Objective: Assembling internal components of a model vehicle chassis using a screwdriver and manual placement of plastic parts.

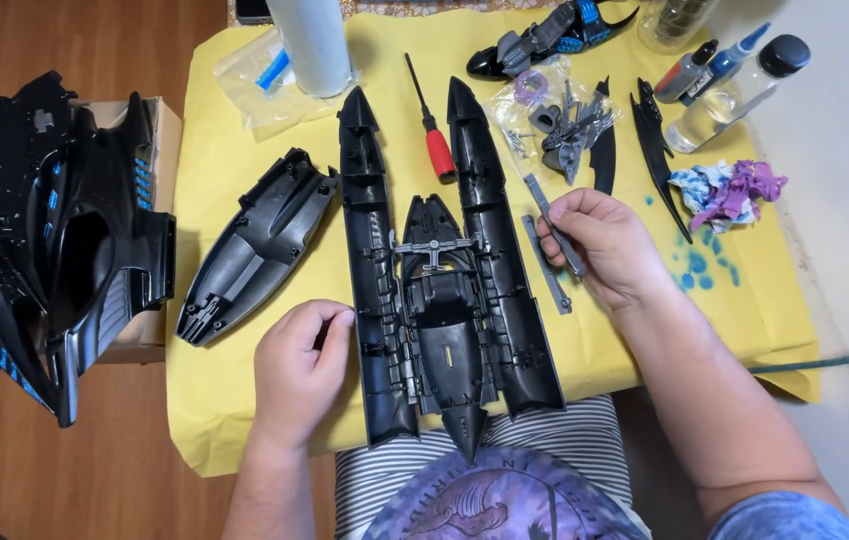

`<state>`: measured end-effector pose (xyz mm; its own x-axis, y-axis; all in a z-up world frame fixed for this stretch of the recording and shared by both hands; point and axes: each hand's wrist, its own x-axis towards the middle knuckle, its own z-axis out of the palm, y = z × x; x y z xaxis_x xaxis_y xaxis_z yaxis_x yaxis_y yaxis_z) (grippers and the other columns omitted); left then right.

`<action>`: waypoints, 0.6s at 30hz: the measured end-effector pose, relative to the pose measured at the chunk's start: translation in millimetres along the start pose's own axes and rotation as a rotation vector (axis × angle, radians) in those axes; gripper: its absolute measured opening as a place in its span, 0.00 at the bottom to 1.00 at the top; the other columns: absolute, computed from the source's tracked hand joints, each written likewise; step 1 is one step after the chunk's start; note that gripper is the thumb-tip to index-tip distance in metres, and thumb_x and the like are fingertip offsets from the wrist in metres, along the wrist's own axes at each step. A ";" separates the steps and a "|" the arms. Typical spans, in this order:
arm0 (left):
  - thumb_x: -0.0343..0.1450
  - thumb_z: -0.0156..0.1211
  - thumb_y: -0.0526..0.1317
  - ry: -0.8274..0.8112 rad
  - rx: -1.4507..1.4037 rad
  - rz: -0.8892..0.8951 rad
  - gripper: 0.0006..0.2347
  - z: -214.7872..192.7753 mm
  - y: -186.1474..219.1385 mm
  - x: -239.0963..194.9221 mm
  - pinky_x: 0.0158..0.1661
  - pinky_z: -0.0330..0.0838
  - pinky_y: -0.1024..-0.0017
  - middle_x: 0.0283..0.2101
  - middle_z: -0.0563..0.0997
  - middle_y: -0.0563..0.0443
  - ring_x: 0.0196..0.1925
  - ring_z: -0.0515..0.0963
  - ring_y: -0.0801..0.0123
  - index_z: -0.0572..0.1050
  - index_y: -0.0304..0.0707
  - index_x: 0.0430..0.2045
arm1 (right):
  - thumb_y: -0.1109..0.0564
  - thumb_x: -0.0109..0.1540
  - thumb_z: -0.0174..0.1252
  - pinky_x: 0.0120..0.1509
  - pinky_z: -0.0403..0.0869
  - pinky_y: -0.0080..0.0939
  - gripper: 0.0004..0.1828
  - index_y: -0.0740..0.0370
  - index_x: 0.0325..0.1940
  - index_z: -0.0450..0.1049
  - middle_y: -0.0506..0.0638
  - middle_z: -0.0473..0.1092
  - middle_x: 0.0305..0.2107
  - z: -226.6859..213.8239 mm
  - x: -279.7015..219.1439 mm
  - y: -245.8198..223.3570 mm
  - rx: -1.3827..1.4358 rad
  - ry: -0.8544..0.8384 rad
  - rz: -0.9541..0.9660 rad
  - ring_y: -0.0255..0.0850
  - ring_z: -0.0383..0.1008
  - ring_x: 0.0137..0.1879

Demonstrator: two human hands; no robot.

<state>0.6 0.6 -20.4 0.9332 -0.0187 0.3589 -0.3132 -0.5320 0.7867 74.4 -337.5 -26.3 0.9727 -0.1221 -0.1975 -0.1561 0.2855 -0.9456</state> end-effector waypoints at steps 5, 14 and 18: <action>0.72 0.61 0.34 0.004 0.010 -0.002 0.04 1.1 -2.6 -0.8 0.34 0.77 0.62 0.23 0.80 0.48 0.29 0.82 0.51 0.80 0.43 0.26 | 0.68 0.63 0.59 0.29 0.79 0.30 0.03 0.71 0.38 0.72 0.59 0.74 0.24 -2.3 0.6 5.2 -0.006 -0.009 -0.019 0.39 0.80 0.26; 0.72 0.61 0.34 0.005 0.011 0.008 0.05 0.9 -2.7 -0.8 0.34 0.76 0.61 0.23 0.80 0.48 0.29 0.82 0.50 0.79 0.42 0.26 | 0.69 0.61 0.63 0.31 0.80 0.29 0.06 0.71 0.37 0.72 0.58 0.74 0.22 -1.6 0.5 6.1 -0.029 -0.008 -0.038 0.39 0.80 0.27; 0.72 0.60 0.33 0.001 0.001 0.008 0.05 0.0 0.4 0.4 0.34 0.76 0.62 0.23 0.80 0.48 0.29 0.81 0.50 0.79 0.42 0.25 | 0.68 0.60 0.64 0.32 0.77 0.27 0.06 0.69 0.38 0.73 0.55 0.73 0.22 1.1 1.7 2.9 -0.180 0.019 -0.107 0.34 0.77 0.29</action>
<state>0.9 0.4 -19.9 0.9304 -0.0215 0.3658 -0.3203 -0.5328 0.7833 75.8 -335.9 -29.0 0.9822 -0.1610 -0.0963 -0.0816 0.0956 -0.9921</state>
